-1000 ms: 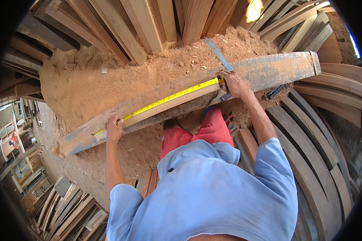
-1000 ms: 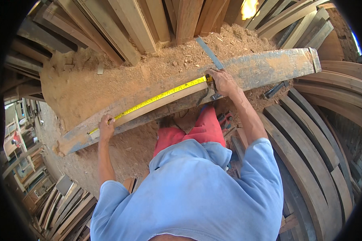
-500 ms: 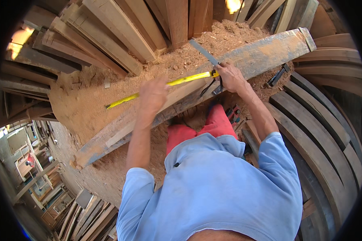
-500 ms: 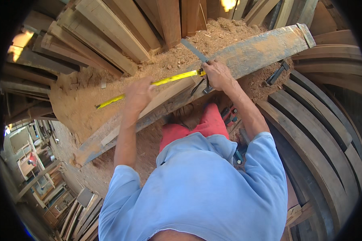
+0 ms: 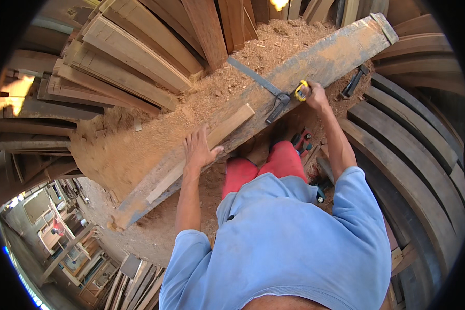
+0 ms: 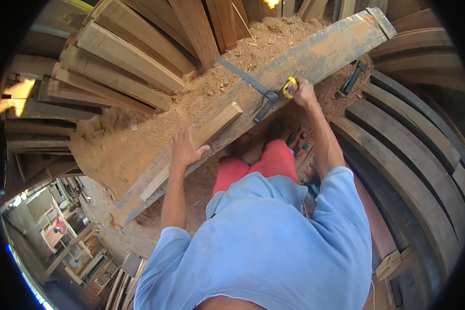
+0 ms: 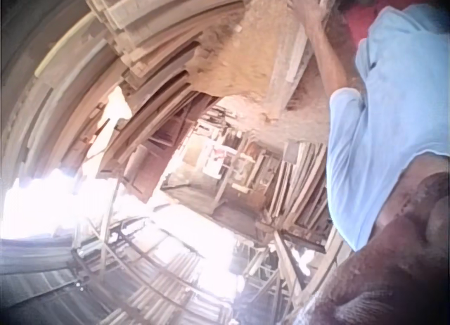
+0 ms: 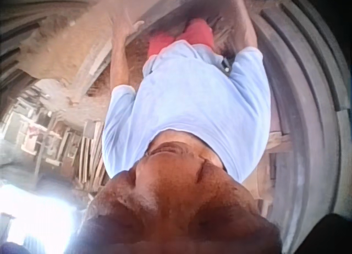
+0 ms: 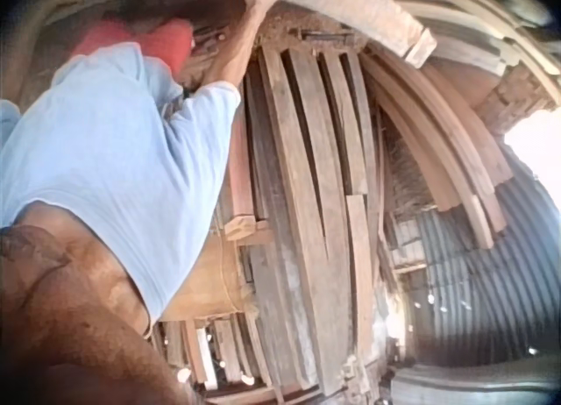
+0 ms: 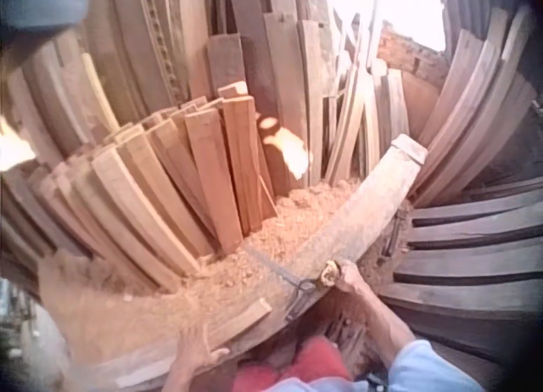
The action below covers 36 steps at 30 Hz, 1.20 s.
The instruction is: The person uses a chisel and mallet to carve a notch into a wooden plank, then smooths the plank with an electric planer. They measure and mark the plank with a tape measure, square, and pencil.
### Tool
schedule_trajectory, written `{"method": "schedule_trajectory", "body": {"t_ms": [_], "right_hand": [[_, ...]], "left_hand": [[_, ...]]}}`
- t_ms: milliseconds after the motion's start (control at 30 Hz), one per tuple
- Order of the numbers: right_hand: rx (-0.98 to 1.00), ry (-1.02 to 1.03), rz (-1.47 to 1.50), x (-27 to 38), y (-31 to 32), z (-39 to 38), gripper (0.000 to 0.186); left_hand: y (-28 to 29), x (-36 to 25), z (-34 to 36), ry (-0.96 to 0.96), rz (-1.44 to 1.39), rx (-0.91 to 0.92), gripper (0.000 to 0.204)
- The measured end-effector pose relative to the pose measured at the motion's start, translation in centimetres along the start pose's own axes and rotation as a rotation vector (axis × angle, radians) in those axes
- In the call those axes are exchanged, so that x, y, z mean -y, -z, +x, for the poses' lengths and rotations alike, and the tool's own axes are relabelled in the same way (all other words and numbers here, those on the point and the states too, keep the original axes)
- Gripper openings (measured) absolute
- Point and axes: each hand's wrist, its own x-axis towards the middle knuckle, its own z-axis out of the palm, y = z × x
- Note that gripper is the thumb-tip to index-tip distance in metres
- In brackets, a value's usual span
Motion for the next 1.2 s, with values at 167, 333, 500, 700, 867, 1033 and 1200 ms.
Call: {"method": "schedule_trajectory", "body": {"t_ms": [167, 333, 500, 700, 867, 1033, 1200], "right_hand": [[-0.275, -0.336, 0.006, 0.0, -1.7, 0.3, 0.042], [-0.444, -0.279, -0.502, 7.3, -0.5, -4.9, 0.039], [-0.188, -0.619, -0.194, 11.3, -6.2, -7.6, 0.057], [-0.289, -0.723, -0.007, 11.4, -10.7, -7.6, 0.07], [-0.245, -0.55, 0.773, 7.5, -11.7, -12.2, 0.024], [-0.341, -0.44, 1.229, 14.3, -12.4, -17.5, 0.014], [-0.213, -0.292, 0.942, 19.4, -12.9, -20.6, 0.021]], "left_hand": [[-5.6, 4.9, 0.0, -0.013, -0.034, 0.074, 0.067], [-5.2, 4.3, -0.8, -0.077, 0.008, -0.038, 0.06], [-6.2, 5.0, -0.5, -0.158, -0.021, -0.11, 0.061], [-6.0, 5.0, -0.9, -0.229, -0.059, -0.203, 0.071], [-6.4, 6.0, -0.8, -0.327, -0.133, -0.214, 0.071], [-6.8, 7.5, 0.2, -0.429, -0.206, -0.135, 0.073], [-5.3, 5.5, 1.2, -0.433, -0.381, -0.02, 0.083]]}}
